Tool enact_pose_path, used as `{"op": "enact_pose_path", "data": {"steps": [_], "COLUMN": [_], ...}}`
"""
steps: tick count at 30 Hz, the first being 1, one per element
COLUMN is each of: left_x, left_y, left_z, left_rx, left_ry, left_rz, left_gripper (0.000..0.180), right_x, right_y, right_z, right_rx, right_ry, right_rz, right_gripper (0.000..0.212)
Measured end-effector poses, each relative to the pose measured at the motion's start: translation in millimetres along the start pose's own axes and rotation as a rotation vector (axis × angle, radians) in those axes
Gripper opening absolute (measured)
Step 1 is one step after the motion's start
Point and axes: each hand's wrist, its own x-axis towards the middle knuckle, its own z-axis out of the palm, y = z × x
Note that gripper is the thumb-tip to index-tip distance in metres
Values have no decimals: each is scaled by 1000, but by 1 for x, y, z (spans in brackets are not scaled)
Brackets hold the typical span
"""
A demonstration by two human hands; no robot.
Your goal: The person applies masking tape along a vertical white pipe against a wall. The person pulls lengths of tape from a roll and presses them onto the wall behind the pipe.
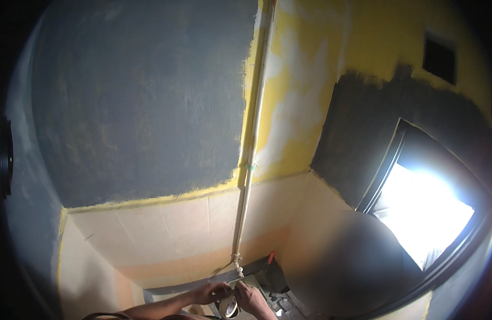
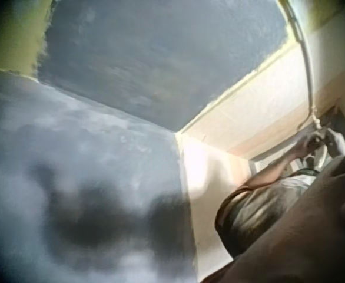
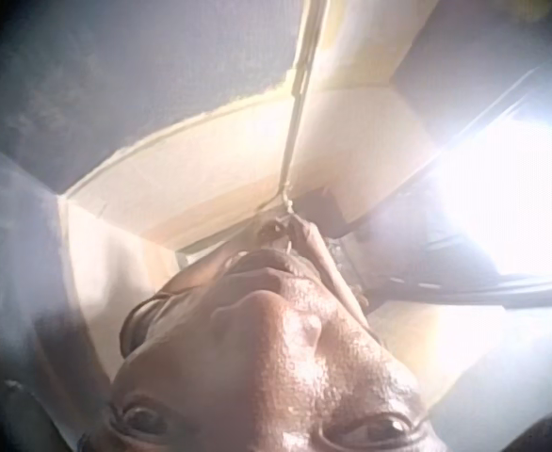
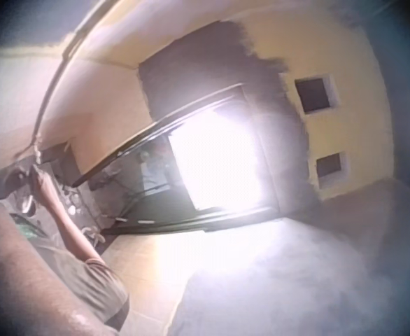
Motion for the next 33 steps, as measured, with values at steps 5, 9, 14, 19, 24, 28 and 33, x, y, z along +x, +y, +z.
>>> {"op": "enact_pose_path", "data": {"steps": [5,9,14,19,24,28,33], "left_x": [-23,-33,-37,-57,-116,-167,-242], "left_y": [-5,-9,13,32,-15,-177,-152], "left_z": [40,21,-32,-92,-120,-114,-124], "left_rx": [-707,-724,-352,-545,-442,-207,-687], "left_ry": [191,116,95,130,521,609,802], "left_rz": [-59,-139,-196,-184,-283,-319,-405], "left_gripper": [32,32,26,20,22,44,21], "right_x": [3,19,53,118,260,424,544], "right_y": [-1,1,-33,-83,-188,-268,-290], "right_z": [5,24,17,-15,-165,-317,-447], "right_rx": [-18,26,10,-149,-650,-540,-707], "right_ry": [-65,-78,-101,-82,715,1167,1245], "right_rz": [145,-48,-210,-196,-532,-687,-398], "right_gripper": [28,18,16,19,49,51,51]}}
